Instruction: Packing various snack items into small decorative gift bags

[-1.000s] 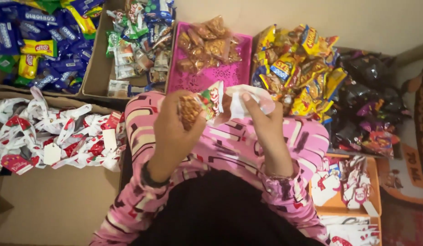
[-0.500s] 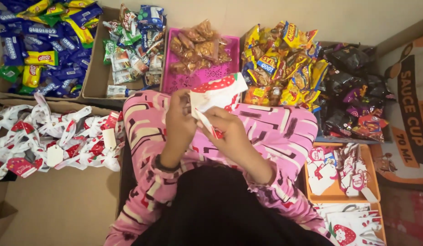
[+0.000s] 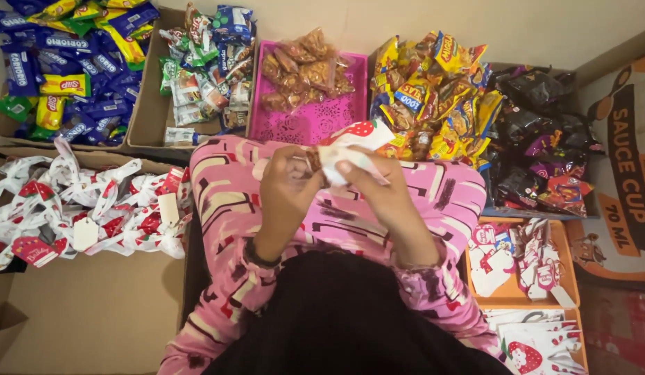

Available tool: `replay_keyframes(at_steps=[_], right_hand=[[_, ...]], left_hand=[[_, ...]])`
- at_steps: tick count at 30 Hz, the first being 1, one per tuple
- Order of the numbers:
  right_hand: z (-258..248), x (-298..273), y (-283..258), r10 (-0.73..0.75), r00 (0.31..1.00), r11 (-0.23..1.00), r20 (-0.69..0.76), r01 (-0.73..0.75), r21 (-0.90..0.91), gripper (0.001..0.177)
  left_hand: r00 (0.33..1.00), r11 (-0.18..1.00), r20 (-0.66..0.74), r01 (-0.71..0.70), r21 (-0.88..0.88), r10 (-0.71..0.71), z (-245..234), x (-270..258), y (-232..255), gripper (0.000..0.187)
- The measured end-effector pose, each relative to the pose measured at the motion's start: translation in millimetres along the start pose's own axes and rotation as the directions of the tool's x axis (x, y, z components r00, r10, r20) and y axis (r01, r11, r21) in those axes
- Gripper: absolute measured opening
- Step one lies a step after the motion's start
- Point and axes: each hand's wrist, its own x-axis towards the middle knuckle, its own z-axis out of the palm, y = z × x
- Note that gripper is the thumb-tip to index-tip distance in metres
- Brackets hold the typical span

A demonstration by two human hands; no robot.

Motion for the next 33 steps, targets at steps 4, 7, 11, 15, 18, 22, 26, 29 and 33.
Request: replay_keyframes(at_steps=[4, 7, 11, 15, 18, 22, 26, 29, 33], right_hand=[[-10, 8, 10, -0.194, 0.980, 0.961, 0.033, 0.197, -0.194, 0.023], [-4, 6, 14, -0.186, 0.980, 0.955, 0.066, 0.197, -0.224, 0.023], [9, 3, 10, -0.119, 0.981, 0.987, 0.152, 0.133, -0.091, 0.012], [4, 0, 20, -0.055, 0.993, 0.998, 0.104, 0.058, -0.031, 0.013], [-10, 3, 40, 0.086, 0.996, 0.996, -0.030, -0.086, -0.020, 0.017], [-24, 9, 67, 0.297, 0.901, 0.954, -0.317, -0.263, 0.146, 0.042], [-19, 12, 59, 0.357, 0.887, 0.892, -0.292, -0.231, 0.388, 0.042], [-8, 17, 55, 0.442, 0.837, 0.852, -0.322, -0.280, 0.443, 0.037], [-7, 27, 68, 0.536, 0.791, 0.798, -0.295, -0.361, 0.482, 0.046]], left_hand=[[0.975, 0.968, -0.024, -0.217, 0.130, 0.221, -1, -1, -12, 0.024], [0.974, 0.971, 0.001, -0.226, 0.076, 0.227, 3, -2, -18, 0.017], [0.967, 0.963, 0.022, -0.253, 0.089, 0.253, 5, -6, -19, 0.020], [0.917, 0.888, 0.029, -0.394, 0.237, 0.399, 9, -11, -23, 0.017], [0.874, 0.807, 0.100, -0.479, 0.345, 0.476, 0, -7, -21, 0.022], [0.765, 0.644, 0.178, -0.623, 0.444, 0.619, -14, 0, 2, 0.045], [0.686, 0.456, 0.341, -0.700, 0.549, 0.643, -24, -2, -12, 0.037], [0.749, 0.527, 0.428, -0.661, 0.534, 0.505, -26, -5, -34, 0.035], [0.742, 0.505, 0.319, -0.647, 0.571, 0.590, -30, -8, -41, 0.050]])
